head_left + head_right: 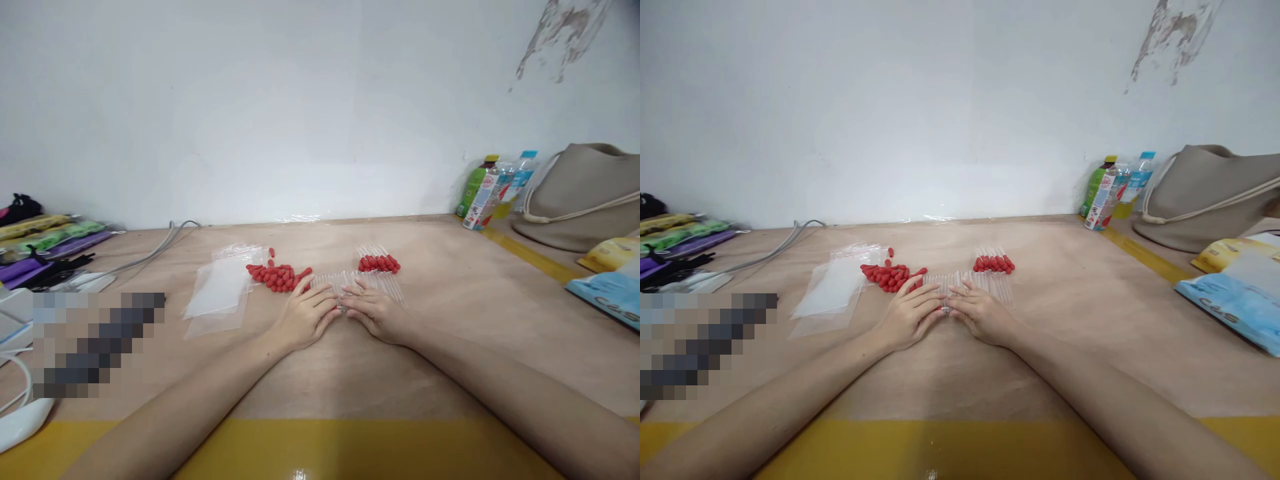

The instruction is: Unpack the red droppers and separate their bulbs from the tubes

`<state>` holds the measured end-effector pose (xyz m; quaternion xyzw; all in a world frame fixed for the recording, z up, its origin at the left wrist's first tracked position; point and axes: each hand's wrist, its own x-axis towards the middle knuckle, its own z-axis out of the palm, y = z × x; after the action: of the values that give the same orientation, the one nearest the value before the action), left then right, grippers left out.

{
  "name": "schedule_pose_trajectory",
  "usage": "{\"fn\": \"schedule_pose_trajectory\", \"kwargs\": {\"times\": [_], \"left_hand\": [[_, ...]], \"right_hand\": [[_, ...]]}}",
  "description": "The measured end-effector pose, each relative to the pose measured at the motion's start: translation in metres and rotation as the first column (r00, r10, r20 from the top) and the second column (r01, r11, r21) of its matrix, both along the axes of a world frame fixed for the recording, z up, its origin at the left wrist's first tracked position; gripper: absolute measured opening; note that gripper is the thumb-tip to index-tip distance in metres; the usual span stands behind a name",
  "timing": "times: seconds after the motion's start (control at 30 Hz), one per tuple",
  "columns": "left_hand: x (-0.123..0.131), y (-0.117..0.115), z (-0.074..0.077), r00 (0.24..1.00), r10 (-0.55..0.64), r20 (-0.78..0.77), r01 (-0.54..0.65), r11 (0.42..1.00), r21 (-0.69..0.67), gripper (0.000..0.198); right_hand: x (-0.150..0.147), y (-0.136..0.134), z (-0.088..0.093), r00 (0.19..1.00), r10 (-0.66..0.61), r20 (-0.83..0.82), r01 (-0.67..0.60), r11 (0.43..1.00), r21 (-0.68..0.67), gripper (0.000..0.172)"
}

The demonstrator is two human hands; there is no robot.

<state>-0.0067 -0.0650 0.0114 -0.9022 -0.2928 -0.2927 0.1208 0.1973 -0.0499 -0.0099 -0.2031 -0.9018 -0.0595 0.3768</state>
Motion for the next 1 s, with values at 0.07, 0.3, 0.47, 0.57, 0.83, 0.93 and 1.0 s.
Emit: {"fn": "schedule_pose_trajectory", "kwargs": {"times": [0.07, 0.3, 0.47, 0.57, 0.83, 0.93, 1.0], "left_hand": [[0.0, -0.001, 0.002, 0.999, -0.011, -0.03, 0.01, 1.0, -0.023, 0.02], [-0.003, -0.004, 0.005, 0.998, -0.023, -0.062, 0.019, 0.998, -0.059, 0.021], [-0.007, -0.005, 0.004, 0.996, -0.039, -0.079, 0.037, 0.999, -0.028, 0.017], [-0.016, -0.005, 0.004, 0.999, 0.015, -0.042, -0.015, 1.0, -0.009, 0.017], [-0.048, 0.013, 0.02, 0.935, 0.258, 0.245, -0.258, 0.966, -0.031, 0.021], [-0.062, 0.035, 0.035, 0.85, 0.43, 0.305, -0.414, 0.903, -0.117, 0.025], [-0.074, 0.051, 0.045, 0.806, 0.535, 0.251, -0.497, 0.844, -0.202, 0.026]], "right_hand": [[0.001, -0.001, 0.001, 0.999, 0.032, -0.012, -0.032, 0.999, -0.004, 0.024], [0.003, -0.005, 0.003, 0.998, 0.061, -0.024, -0.06, 0.998, 0.025, 0.023], [0.009, -0.006, 0.0, 0.996, 0.082, -0.039, -0.08, 0.995, 0.054, 0.028], [0.023, -0.006, 0.001, 0.998, 0.047, -0.052, -0.045, 0.998, 0.033, 0.031], [0.05, 0.009, 0.008, 0.833, -0.535, -0.145, 0.516, 0.844, -0.148, 0.027], [0.049, 0.014, 0.008, 0.792, -0.599, -0.115, 0.571, 0.795, -0.204, 0.03], [0.049, 0.015, 0.009, 0.778, -0.619, -0.104, 0.584, 0.774, -0.244, 0.029]]}}
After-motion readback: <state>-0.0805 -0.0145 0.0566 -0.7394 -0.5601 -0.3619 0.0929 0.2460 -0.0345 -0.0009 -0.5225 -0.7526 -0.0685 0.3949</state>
